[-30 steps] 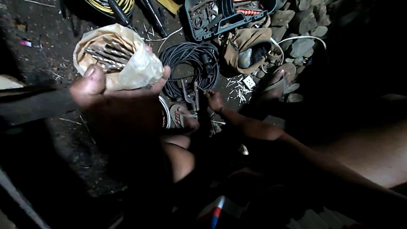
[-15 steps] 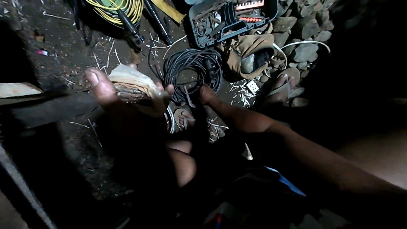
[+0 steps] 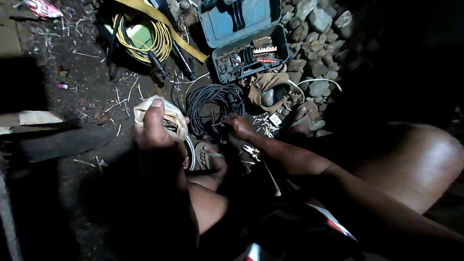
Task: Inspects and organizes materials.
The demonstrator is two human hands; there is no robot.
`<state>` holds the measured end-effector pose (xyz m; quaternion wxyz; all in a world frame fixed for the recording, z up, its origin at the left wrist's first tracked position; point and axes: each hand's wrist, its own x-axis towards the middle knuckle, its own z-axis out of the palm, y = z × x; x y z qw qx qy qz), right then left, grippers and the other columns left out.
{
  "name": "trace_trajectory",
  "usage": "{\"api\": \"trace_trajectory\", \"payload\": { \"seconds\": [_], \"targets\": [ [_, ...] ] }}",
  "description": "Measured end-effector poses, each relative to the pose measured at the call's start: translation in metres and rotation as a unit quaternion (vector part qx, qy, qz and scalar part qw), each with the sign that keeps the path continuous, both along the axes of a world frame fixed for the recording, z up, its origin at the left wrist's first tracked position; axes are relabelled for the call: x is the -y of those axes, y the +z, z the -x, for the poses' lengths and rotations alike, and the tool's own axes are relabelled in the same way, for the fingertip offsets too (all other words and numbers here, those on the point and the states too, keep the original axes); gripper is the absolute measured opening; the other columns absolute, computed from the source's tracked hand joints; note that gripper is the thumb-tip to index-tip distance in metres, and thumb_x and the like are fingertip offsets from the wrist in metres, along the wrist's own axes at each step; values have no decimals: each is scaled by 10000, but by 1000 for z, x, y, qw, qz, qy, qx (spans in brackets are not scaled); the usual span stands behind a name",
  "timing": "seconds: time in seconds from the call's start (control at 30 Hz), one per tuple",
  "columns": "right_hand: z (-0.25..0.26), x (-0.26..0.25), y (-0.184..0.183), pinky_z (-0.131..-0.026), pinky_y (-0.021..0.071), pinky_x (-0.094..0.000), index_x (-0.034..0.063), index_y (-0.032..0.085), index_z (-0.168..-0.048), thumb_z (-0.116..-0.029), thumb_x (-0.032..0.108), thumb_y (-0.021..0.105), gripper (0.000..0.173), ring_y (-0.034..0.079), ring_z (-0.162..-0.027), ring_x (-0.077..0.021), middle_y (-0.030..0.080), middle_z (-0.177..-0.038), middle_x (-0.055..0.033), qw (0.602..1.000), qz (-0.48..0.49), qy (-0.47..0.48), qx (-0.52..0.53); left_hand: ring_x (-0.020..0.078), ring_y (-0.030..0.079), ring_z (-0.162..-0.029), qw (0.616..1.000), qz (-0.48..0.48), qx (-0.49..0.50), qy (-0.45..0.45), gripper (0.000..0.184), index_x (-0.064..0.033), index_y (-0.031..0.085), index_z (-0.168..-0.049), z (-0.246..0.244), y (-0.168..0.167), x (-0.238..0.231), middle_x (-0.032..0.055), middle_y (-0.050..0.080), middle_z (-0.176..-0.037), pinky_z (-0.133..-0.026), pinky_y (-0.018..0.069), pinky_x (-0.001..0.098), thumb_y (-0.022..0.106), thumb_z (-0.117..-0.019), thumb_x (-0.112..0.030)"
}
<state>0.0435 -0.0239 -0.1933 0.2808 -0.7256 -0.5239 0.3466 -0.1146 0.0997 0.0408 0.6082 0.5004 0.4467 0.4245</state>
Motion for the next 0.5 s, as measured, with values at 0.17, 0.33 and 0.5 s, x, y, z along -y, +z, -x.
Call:
{"api": "trace_trajectory", "payload": {
  "seconds": [0.17, 0.33, 0.5],
  "targets": [
    [-58, -3, 95, -932, 561, -452, 68, 764, -1104, -1025, 224, 625, 224, 688, -980, -251, 712, -1028, -133, 994, -107, -6, 2, 129, 684, -738, 995, -10, -30, -90, 153, -145, 648, -1136, -5, -6, 1, -10, 689, -897, -652, 618, 355, 591, -1019, -226],
    [-96, 12, 212, -878, 568, -320, 69, 765, -1090, -1030, 224, 634, 212, 675, -923, -124, 715, -977, -58, 981, -190, 41, -6, 147, 685, -864, 959, 42, -125, -253, 383, -152, 601, -1383, -21, -9, 17, 55, 702, -1099, -749, 598, 358, 603, -1016, -264],
    [-96, 46, 245, -836, 568, -278, 79, 769, -1066, -1018, 204, 652, 178, 661, -889, -88, 699, -940, -23, 978, -207, 20, -20, 227, 700, -761, 931, 153, -42, -330, 380, -104, 595, -1306, -38, -15, 46, 122, 700, -938, -714, 627, 422, 637, -989, -309]
  ]
}}
